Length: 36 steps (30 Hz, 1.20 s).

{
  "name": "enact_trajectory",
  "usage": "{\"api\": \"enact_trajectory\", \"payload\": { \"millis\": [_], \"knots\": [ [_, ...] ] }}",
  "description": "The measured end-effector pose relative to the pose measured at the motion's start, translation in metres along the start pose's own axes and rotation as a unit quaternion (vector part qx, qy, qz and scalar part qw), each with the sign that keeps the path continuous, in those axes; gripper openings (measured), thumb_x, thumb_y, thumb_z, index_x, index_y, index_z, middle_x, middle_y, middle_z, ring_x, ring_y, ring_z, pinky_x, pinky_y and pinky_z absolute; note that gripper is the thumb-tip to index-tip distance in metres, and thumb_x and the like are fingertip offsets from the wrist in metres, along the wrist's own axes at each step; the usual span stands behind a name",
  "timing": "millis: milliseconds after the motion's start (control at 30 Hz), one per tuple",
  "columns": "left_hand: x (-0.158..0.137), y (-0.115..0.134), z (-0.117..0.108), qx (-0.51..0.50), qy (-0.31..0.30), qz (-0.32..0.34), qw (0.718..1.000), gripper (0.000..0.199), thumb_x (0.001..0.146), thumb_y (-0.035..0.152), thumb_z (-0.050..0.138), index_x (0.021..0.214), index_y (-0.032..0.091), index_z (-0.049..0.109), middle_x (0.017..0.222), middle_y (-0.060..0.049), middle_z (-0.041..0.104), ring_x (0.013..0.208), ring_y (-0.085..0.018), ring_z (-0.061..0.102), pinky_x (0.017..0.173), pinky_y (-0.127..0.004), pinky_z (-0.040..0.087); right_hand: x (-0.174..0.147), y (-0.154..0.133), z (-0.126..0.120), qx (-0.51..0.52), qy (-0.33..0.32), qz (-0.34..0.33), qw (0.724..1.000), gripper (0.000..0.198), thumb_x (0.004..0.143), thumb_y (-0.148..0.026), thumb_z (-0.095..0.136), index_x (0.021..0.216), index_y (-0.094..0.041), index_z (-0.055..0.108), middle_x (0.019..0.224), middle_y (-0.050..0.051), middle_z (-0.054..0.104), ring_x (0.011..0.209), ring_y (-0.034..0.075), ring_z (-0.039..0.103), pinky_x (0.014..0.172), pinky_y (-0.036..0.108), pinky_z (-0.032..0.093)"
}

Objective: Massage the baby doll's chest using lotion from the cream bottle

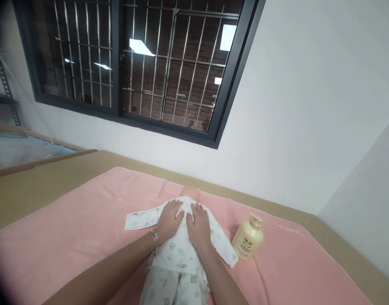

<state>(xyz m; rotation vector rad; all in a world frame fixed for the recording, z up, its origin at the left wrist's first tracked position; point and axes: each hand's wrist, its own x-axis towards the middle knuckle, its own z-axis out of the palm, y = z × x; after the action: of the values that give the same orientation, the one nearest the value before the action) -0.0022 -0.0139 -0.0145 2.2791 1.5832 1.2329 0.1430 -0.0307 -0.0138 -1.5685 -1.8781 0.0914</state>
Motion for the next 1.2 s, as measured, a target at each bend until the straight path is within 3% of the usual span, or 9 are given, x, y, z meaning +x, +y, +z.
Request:
{"api": "enact_trajectory", "payload": {
  "millis": [633,833,933,1067,1200],
  "knots": [
    [0.001,-0.003,0.001,0.003,0.013,0.016,1.000,0.037,0.090,0.031,0.044,0.121,0.019,0.059,0.127,-0.008,0.061,0.123,-0.026,0.050,0.110,-0.046,0.035,0.000,-0.002,-0.001,-0.009,0.007,-0.003,1.000,0.048,0.095,-0.034,0.034,0.136,-0.015,0.051,0.145,0.010,0.044,0.137,0.024,0.034,0.116,0.044,0.019],
    [0.002,0.001,-0.003,0.038,0.000,0.047,0.998,0.039,0.093,0.029,0.037,0.123,0.015,0.058,0.128,-0.011,0.060,0.123,-0.026,0.049,0.110,-0.046,0.033,0.002,0.001,-0.006,-0.050,-0.039,-0.019,0.998,0.052,0.096,-0.034,0.032,0.143,-0.013,0.042,0.150,0.012,0.036,0.141,0.026,0.027,0.115,0.044,0.017],
    [0.003,0.006,-0.007,0.058,-0.015,0.032,0.998,0.040,0.089,0.020,0.038,0.121,0.013,0.061,0.127,-0.013,0.061,0.122,-0.027,0.050,0.109,-0.044,0.035,0.003,0.000,-0.010,-0.064,-0.059,-0.035,0.996,0.052,0.096,-0.033,0.032,0.145,-0.016,0.037,0.153,0.011,0.029,0.143,0.026,0.022,0.115,0.045,0.017],
    [0.002,0.019,-0.015,0.059,-0.026,-0.003,0.998,0.046,0.079,0.011,0.040,0.120,0.012,0.062,0.128,-0.014,0.060,0.123,-0.027,0.050,0.109,-0.043,0.035,-0.004,-0.019,-0.023,-0.101,-0.059,-0.038,0.992,0.049,0.095,-0.028,0.031,0.140,-0.015,0.046,0.147,0.015,0.040,0.137,0.028,0.034,0.112,0.045,0.021],
    [-0.002,0.027,-0.017,0.043,-0.023,0.004,0.999,0.044,0.078,0.013,0.041,0.115,0.014,0.064,0.126,-0.013,0.061,0.121,-0.027,0.051,0.107,-0.042,0.036,-0.012,-0.041,-0.042,-0.123,-0.066,-0.036,0.990,0.042,0.090,-0.021,0.036,0.124,-0.017,0.060,0.121,0.014,0.063,0.117,0.027,0.055,0.104,0.042,0.030]
  ]
}}
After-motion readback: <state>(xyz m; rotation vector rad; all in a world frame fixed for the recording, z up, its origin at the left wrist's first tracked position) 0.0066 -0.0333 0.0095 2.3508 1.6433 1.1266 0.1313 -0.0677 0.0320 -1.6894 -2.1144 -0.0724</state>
